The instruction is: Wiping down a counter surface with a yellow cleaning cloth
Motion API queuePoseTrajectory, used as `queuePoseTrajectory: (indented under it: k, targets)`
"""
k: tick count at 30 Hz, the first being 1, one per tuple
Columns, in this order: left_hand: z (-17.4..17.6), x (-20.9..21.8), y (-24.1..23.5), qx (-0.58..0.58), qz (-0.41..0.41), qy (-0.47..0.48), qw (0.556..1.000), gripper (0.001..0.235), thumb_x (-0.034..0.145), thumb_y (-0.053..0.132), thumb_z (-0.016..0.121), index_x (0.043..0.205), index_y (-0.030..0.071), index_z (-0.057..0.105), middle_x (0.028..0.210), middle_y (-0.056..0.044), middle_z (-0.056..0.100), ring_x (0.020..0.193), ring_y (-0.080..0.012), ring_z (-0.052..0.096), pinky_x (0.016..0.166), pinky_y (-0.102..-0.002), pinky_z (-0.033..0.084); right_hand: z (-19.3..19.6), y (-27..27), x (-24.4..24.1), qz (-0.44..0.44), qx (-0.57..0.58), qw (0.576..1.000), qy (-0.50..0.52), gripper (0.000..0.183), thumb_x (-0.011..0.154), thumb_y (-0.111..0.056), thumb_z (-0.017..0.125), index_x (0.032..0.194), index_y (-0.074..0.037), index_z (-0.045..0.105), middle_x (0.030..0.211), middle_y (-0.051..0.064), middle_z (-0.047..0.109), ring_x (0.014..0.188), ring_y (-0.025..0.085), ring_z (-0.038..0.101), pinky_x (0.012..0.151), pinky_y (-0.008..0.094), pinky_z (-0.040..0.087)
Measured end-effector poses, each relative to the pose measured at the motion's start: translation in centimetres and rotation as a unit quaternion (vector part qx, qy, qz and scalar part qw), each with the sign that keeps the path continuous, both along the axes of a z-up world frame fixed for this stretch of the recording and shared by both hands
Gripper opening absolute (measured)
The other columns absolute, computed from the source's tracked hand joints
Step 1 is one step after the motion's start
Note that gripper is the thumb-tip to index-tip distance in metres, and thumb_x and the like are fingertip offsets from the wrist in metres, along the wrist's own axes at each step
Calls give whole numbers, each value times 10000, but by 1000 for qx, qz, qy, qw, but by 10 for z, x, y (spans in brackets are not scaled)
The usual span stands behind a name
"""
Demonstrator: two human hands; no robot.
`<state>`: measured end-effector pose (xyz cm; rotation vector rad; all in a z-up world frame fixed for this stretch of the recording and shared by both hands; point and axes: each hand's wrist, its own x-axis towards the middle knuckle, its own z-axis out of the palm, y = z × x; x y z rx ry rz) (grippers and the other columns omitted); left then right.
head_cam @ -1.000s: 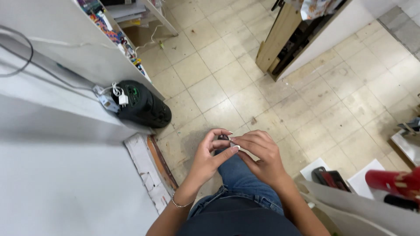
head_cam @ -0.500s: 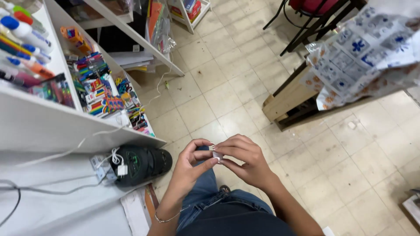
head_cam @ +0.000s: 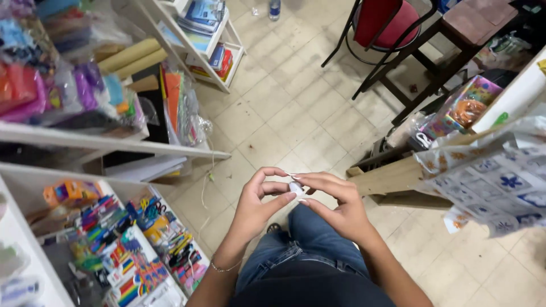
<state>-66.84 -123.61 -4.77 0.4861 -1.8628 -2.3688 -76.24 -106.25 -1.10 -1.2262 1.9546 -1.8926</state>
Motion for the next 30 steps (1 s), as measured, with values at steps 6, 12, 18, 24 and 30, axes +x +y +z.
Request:
queuePoseTrajectory:
  k: [6,12,18,24,30]
  targets:
    - [-23,-180,-56,62,-96,41,993,392,894,142,791,1248,97,629,919,-119,795,859,-130,723,849,-279,572,-42,-55,-157,-102,-10,995,0,261,775,1,837,1033,7,791,991,167,791,781,248,752,705,373,621]
    - [-15,-362,-127,-5,-123,45,991,377,985,211,680,1338,96,618,935,-114,797,875,-103,707,853,-247,537,-45,-122,-333,-138,-43,986,-88,301,783,54,820,1079,58,764,1009,183,763,873,211,710,751,324,623]
    - [4,-499,-211,-63,-39,35,997,379,950,211,707,1302,79,659,1055,-146,806,953,-209,760,906,-336,552,-20,-215,-486,-107,-32,992,-63,307,783,62,819,1084,29,768,1017,161,752,835,199,704,759,341,613]
    - [-29,-640,-291,-65,3,22,998,419,869,181,813,1257,72,698,948,-95,800,846,-140,714,800,-276,556,-21,-306,-619,-98,13,995,-2,327,776,54,813,1088,-40,793,1019,148,780,824,274,749,754,380,620]
    - [-31,-801,-371,-56,-40,34,997,397,888,176,800,1260,81,697,895,-89,780,810,-145,712,771,-267,543,-26,-383,-761,-169,13,985,-11,310,779,-22,842,1083,-63,794,1009,127,789,753,248,737,726,411,599]
